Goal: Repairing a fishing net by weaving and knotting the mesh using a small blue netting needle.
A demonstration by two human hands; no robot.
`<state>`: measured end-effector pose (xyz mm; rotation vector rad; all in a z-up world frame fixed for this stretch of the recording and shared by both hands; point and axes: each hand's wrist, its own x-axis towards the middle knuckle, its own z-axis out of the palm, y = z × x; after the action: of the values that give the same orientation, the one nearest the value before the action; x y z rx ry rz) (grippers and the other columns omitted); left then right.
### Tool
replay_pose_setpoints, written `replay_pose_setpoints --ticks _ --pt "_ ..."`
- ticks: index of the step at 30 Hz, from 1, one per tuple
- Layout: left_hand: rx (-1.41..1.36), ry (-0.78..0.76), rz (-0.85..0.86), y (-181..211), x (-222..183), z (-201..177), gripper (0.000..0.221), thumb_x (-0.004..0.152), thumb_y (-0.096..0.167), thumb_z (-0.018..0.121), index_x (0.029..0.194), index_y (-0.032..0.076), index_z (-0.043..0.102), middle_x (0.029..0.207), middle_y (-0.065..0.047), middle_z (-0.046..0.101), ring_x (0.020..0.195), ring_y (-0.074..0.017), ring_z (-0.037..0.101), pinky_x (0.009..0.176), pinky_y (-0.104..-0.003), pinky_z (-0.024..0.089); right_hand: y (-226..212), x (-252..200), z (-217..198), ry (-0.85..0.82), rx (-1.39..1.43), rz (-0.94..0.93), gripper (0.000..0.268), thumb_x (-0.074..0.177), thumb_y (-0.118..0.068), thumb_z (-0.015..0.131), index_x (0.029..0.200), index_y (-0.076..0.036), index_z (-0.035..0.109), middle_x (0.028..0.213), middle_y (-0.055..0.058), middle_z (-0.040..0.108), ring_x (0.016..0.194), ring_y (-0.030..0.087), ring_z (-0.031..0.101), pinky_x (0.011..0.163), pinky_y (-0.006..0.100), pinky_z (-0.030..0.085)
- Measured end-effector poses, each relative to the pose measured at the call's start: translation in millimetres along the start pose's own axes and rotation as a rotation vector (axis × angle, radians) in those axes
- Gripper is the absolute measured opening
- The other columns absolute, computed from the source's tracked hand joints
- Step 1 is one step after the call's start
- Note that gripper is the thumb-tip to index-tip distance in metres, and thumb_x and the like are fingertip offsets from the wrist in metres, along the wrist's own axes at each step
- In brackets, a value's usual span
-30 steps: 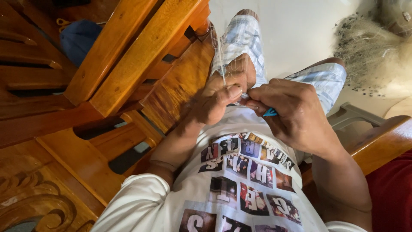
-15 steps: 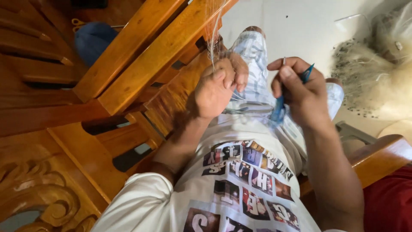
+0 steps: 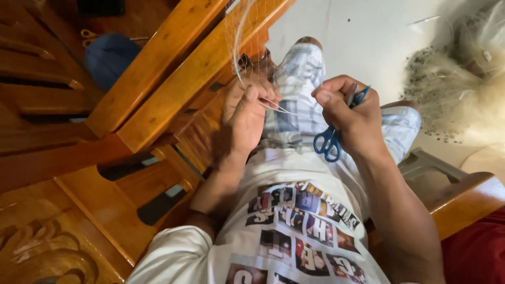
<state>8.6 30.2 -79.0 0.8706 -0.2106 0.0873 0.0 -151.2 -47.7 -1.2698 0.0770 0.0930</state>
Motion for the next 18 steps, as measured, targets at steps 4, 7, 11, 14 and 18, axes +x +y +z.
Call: replay_pose_setpoints --ticks 4,7,11,14,18 --pt "0.031 0.096 -0.057 6 -2 -2 0.017 0.098 0.021 0.05 0.094 0.004 0.051 0.088 -0.012 0.056 0.087 -0.0208 0.063 0.071 -0.024 0.053 10 -9 1 0.001 0.024 0.041 0.014 0.086 -0.004 0.067 0.091 0.007 0.06 0.049 0.001 0.04 0.038 0.005 0.034 0.042 0.019 0.032" --pt "0.024 -0.054 -0.194 20 2 -2 0.007 0.094 0.015 0.057 0.094 0.008 0.056 0.092 -0.008 0.061 0.087 -0.0251 0.064 0.076 -0.031 0.053 2 -12 3 -0.033 0.053 0.158 0.014 0.088 -0.017 0.067 0.091 -0.004 0.06 0.053 -0.004 0.042 0.043 0.004 0.028 0.042 0.018 0.025" --pt "-0.048 -0.13 -0.258 21 3 0 0.008 0.092 0.007 0.059 0.098 0.008 0.055 0.094 -0.007 0.06 0.087 -0.0247 0.065 0.074 -0.031 0.056 0 -12 2 -0.052 0.044 0.178 0.014 0.088 -0.019 0.068 0.093 -0.009 0.059 0.054 -0.007 0.043 0.045 0.003 0.03 0.044 0.018 0.027" --pt "0.017 -0.066 -0.201 18 3 0 0.009 0.094 0.007 0.059 0.101 0.007 0.054 0.095 -0.009 0.06 0.083 -0.0238 0.064 0.069 -0.03 0.055 4 -10 2 -0.067 0.079 0.184 0.015 0.087 -0.017 0.069 0.093 -0.009 0.057 0.05 -0.007 0.037 0.045 0.004 0.026 0.046 0.02 0.024" --pt "0.143 0.037 -0.058 10 1 -4 0.011 0.096 0.006 0.059 0.106 0.006 0.055 0.099 -0.01 0.058 0.084 -0.019 0.059 0.072 -0.035 0.059 6 -10 5 -0.123 0.064 0.205 0.015 0.089 -0.019 0.067 0.095 -0.011 0.056 0.049 -0.007 0.033 0.044 0.004 0.023 0.044 0.02 0.019"
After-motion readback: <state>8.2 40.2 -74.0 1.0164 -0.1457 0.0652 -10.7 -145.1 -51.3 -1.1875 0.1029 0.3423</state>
